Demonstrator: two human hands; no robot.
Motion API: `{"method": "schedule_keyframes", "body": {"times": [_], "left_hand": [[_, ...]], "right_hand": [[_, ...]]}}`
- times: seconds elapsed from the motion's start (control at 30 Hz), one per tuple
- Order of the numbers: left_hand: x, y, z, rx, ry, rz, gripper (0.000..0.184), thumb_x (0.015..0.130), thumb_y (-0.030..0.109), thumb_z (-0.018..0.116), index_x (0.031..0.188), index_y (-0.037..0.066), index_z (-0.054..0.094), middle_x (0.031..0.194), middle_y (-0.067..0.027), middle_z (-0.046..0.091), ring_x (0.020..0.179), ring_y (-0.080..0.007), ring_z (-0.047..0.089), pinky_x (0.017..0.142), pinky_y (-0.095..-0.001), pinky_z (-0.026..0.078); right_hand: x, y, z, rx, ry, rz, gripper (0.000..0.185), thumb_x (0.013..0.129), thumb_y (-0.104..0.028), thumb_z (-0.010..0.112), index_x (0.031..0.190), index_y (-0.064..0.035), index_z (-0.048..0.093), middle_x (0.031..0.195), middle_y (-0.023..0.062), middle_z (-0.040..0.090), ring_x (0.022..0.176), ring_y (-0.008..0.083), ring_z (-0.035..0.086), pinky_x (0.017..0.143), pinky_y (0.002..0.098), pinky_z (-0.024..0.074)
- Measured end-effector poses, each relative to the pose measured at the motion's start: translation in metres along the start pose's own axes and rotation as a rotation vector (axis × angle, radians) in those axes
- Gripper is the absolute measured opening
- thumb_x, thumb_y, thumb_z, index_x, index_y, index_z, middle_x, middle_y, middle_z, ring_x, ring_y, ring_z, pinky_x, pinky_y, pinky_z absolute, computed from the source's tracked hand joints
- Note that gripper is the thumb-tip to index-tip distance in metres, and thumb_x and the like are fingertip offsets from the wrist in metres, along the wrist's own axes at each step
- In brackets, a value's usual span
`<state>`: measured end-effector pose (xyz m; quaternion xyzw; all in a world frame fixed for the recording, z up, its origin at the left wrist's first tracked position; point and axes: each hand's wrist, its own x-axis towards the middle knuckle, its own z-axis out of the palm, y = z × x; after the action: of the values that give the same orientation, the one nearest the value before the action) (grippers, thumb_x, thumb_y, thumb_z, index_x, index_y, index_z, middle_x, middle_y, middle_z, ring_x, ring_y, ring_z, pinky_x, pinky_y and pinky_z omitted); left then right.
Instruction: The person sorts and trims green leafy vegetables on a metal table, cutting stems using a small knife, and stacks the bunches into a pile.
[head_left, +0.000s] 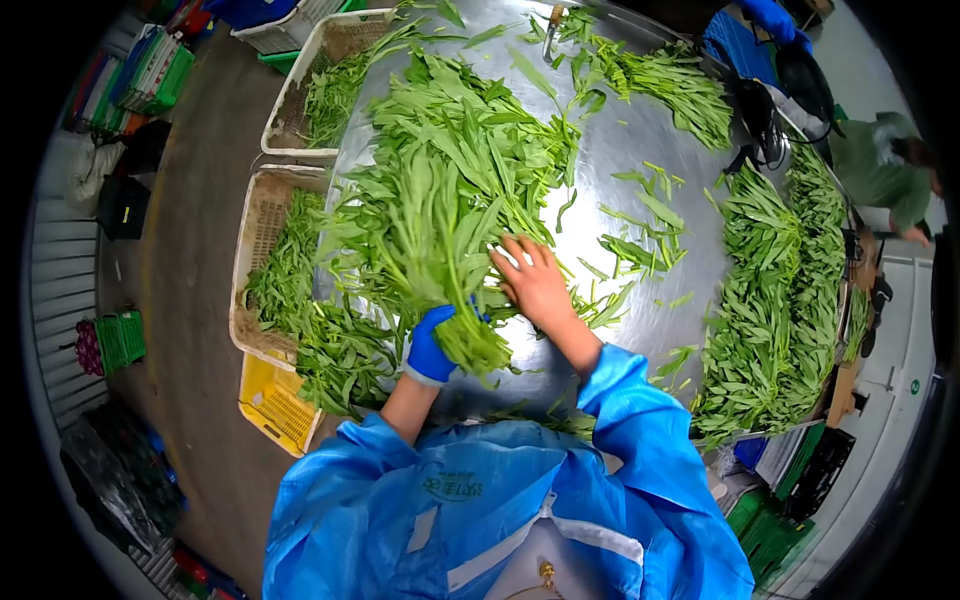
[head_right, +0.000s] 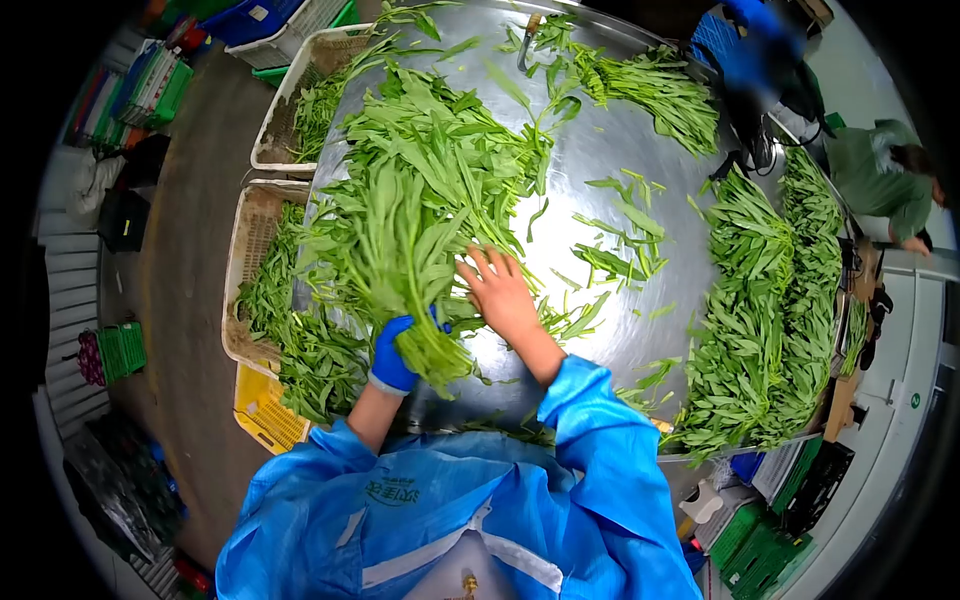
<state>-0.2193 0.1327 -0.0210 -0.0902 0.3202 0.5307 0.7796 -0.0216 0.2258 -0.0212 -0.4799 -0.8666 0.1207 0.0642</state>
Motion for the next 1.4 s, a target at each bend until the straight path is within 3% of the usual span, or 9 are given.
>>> {"method": "schedule_keyframes", "body": {"times": [0.2,0.43,0.6,0.77,0.83,1.0,1.07,1.23,1.4], "left_hand": [[-0.048,0.052,-0.003,0.058,-0.549,0.215,0.075,0.075,0.038,0.058,0.138,0.004,0.040,0.128,-0.0133,0.054,0.118,-0.0310,0.051,0.109,-0.0482,0.033],[-0.077,0.042,0.053,0.209,-0.119,0.145,0.055,0.078,0.017,0.058,0.130,-0.001,0.049,0.122,-0.0163,0.059,0.111,-0.0315,0.058,0.101,-0.0444,0.043],[-0.037,-0.052,0.045,0.546,0.013,0.185,0.045,0.085,0.012,0.067,0.126,0.000,0.051,0.113,-0.0078,0.061,0.101,-0.0173,0.060,0.088,-0.0306,0.048],[-0.030,-0.087,0.040,0.666,-0.157,-0.131,0.057,0.088,0.021,0.068,0.136,0.004,0.042,0.124,-0.0062,0.056,0.110,-0.0168,0.054,0.094,-0.0304,0.044],[-0.035,-0.074,0.054,0.929,-0.168,-0.192,0.058,0.087,0.022,0.070,0.135,0.001,0.043,0.123,-0.0092,0.057,0.110,-0.0159,0.054,0.093,-0.0304,0.044],[-0.088,-0.051,0.089,1.754,-0.040,0.443,0.035,0.079,0.025,0.074,0.108,0.006,0.067,0.090,-0.0071,0.068,0.085,-0.0190,0.062,0.079,-0.0306,0.046],[-0.114,-0.063,0.132,2.171,-0.383,1.043,0.059,0.068,0.023,0.080,0.123,0.014,0.059,0.121,-0.0082,0.060,0.109,-0.0279,0.056,0.091,-0.0397,0.043],[-0.115,-0.123,0.166,2.683,-0.847,1.258,0.057,0.079,0.020,0.059,0.134,0.028,0.049,0.144,-0.0056,0.043,0.132,-0.0281,0.040,0.106,-0.0486,0.033],[-0.123,-0.146,0.154,2.676,-0.957,1.304,0.052,0.083,0.021,0.055,0.134,0.029,0.050,0.142,-0.0013,0.045,0.131,-0.0263,0.040,0.104,-0.0466,0.035]], "right_hand": [[0.009,0.018,0.031,-0.131,-0.012,-0.067,0.056,0.086,-0.012,0.051,0.140,-0.0201,0.043,0.150,0.0059,0.035,0.137,0.0265,0.033,0.112,0.0461,0.0256],[-0.033,-0.039,-0.082,1.007,-0.031,0.230,0.053,0.090,-0.033,0.062,0.136,-0.0095,0.048,0.136,0.0144,0.052,0.126,0.0323,0.049,0.105,0.0380,0.0382],[-0.107,-0.085,-0.058,1.213,-0.238,0.314,0.107,0.068,-0.029,0.086,0.147,0.0006,0.020,0.145,0.0204,0.038,0.131,0.0290,0.041,0.108,0.0367,0.0341],[-0.155,-0.035,-0.026,1.718,-0.354,0.728,0.042,0.073,0.002,0.069,0.114,0.0007,0.059,0.100,0.0078,0.068,0.092,0.0169,0.062,0.088,0.0299,0.0469],[-0.169,-0.012,-0.028,1.871,-0.383,0.705,0.039,0.073,-0.001,0.068,0.112,-0.0001,0.060,0.095,0.0079,0.067,0.086,0.0177,0.063,0.084,0.0296,0.0485],[-0.189,0.020,-0.081,1.811,-0.359,0.594,0.041,0.070,0.001,0.068,0.111,0.0005,0.060,0.097,0.0069,0.066,0.085,0.0166,0.063,0.079,0.0293,0.0493],[-0.199,0.022,-0.101,1.760,-0.361,0.473,0.041,0.070,-0.001,0.068,0.110,0.0019,0.059,0.091,0.0070,0.066,0.081,0.0156,0.061,0.077,0.0285,0.0489],[-0.226,0.011,-0.122,1.211,-0.500,0.085,0.042,0.067,-0.009,0.071,0.103,0.0076,0.058,0.070,0.0080,0.060,0.068,0.0124,0.055,0.059,0.0302,0.0430],[-0.260,0.012,-0.111,1.337,-0.374,0.093,0.045,0.067,-0.009,0.073,0.106,0.0067,0.058,0.080,0.0090,0.062,0.073,0.0136,0.057,0.063,0.0291,0.0444]]}}
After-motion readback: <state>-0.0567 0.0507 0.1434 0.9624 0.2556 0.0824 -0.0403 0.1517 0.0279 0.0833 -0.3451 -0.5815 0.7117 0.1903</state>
